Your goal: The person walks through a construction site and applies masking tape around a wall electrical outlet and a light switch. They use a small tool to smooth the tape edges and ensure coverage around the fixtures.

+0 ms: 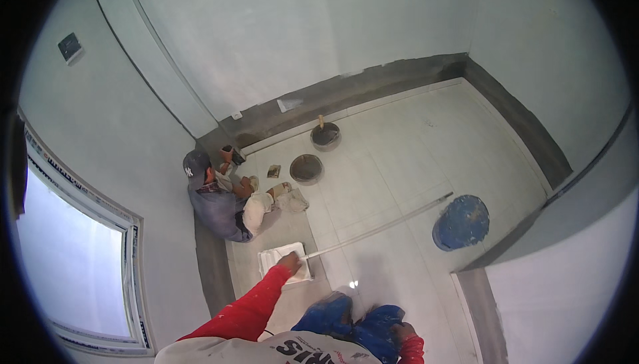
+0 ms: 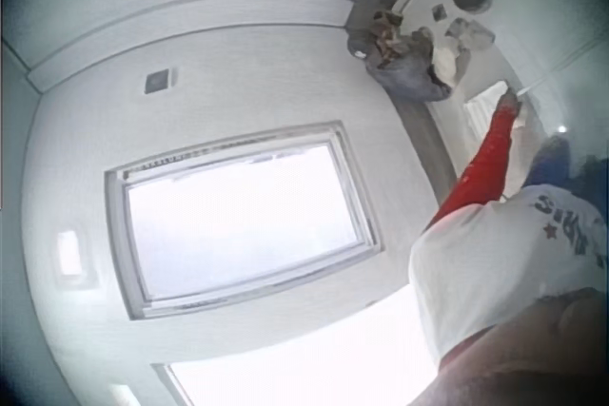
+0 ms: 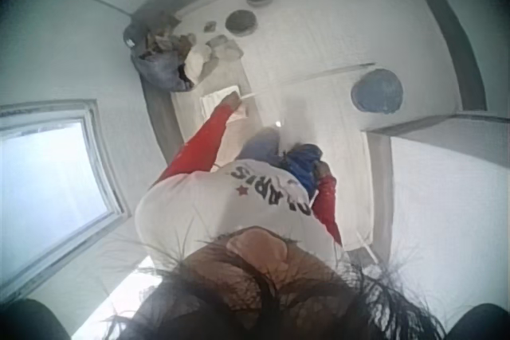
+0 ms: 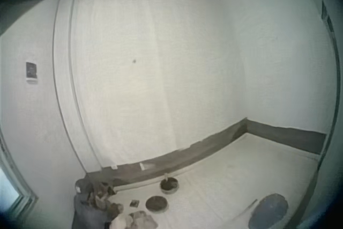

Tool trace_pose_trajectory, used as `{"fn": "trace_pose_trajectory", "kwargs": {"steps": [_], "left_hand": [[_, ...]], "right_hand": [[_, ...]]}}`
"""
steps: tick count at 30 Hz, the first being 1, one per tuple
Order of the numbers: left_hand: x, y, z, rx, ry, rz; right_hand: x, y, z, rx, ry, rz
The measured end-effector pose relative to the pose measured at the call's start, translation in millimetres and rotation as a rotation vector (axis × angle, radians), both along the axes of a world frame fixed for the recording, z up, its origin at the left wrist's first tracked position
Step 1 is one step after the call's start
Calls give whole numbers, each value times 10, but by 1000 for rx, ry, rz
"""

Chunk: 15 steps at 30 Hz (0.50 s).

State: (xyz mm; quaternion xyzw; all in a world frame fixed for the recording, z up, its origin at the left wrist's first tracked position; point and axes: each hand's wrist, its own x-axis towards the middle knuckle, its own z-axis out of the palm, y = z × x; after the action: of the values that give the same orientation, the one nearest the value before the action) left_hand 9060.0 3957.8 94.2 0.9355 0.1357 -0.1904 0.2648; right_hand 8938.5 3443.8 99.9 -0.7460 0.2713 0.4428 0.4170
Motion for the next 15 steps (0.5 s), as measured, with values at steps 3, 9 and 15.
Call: {"fn": "trace_pose_trajectory", "kwargs": {"steps": [3, 9, 15], "left_hand": [[903, -484, 139, -165, -92, 86], [2117, -911, 38, -281, -120, 143], [2684, -484, 100, -37, 82, 406]], "right_hand": [[694, -134, -284, -67, 5, 67], [2510, -366, -705, 25, -204, 340], [4112, -791, -705, 71, 17, 314]]}}
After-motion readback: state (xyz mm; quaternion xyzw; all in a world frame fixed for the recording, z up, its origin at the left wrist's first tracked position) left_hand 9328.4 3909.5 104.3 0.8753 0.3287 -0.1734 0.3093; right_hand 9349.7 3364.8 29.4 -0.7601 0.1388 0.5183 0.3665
